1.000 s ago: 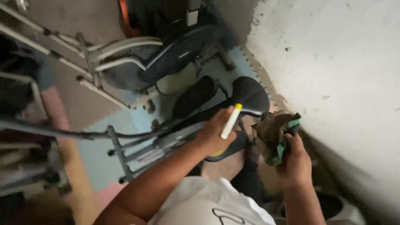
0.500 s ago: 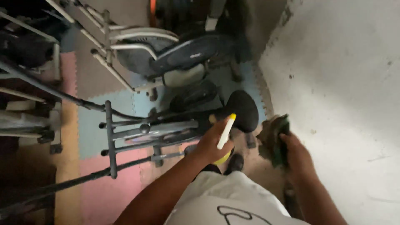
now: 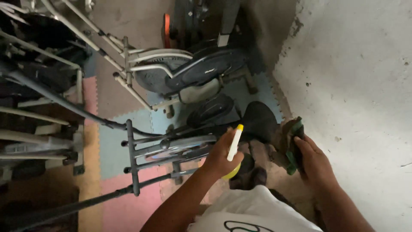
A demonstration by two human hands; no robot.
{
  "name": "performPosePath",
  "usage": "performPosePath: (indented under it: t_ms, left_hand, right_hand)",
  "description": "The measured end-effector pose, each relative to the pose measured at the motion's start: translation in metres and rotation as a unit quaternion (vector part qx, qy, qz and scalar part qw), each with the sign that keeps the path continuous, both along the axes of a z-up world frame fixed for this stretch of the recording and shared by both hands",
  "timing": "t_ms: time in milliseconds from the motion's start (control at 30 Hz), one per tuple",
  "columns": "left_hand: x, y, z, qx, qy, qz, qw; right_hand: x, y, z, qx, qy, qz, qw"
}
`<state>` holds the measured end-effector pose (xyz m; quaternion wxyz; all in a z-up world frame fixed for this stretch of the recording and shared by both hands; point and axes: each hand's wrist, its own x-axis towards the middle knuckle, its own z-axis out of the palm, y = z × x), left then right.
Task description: Cleaning and wiping down various parts of an elliptical machine using a spray bottle and a cloth.
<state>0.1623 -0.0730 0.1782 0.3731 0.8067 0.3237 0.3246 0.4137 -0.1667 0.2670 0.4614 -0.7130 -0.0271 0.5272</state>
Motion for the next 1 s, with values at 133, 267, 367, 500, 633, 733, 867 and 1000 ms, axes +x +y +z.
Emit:
performPosePath:
  t_ms: [133,267,367,500,633,733,867,1000]
  left_hand:
    - [-0.018,0.004,-0.004,-0.060,0.050,0.013,0.997]
    - [-0.016,0.000,-0.007,-0.051,0.033,0.045,0.997]
    - [-0.004,0.006,-0.002,-0.097,0.078,0.056,0.991]
    - [0.025,0.004,-0.009,0.004,0.075,0.095,0.993]
    - [0.065,0.009,-0.037,0.077,0.095,0.087,0.989]
    - [0.101,0.002,-0.040,0.046,0.169,0.136,0.975]
    - [0.139,0.010,-0.012,0.059,0.106,0.174,0.977]
    - [0.162,0.001,-0.004,0.082,0.050,0.190,0.977]
  right_hand:
    - [0.004,-0.008,-0.016,0.019,0.030,-0.041,0.999]
    - [0.033,-0.014,-0.044,0.018,-0.010,-0.005,1.000]
    - [0.036,0.017,0.001,0.020,0.008,-0.015,1.000]
    - [0.068,0.029,0.001,0.010,0.011,0.010,1.000]
    - [0.122,0.055,-0.010,0.127,0.015,0.047,0.991]
    - [0.135,0.062,0.018,0.168,0.010,0.039,0.985]
    - [0.186,0.082,-0.018,0.206,-0.145,0.116,0.961]
    - [0.189,0.091,0.006,0.116,-0.315,0.233,0.913]
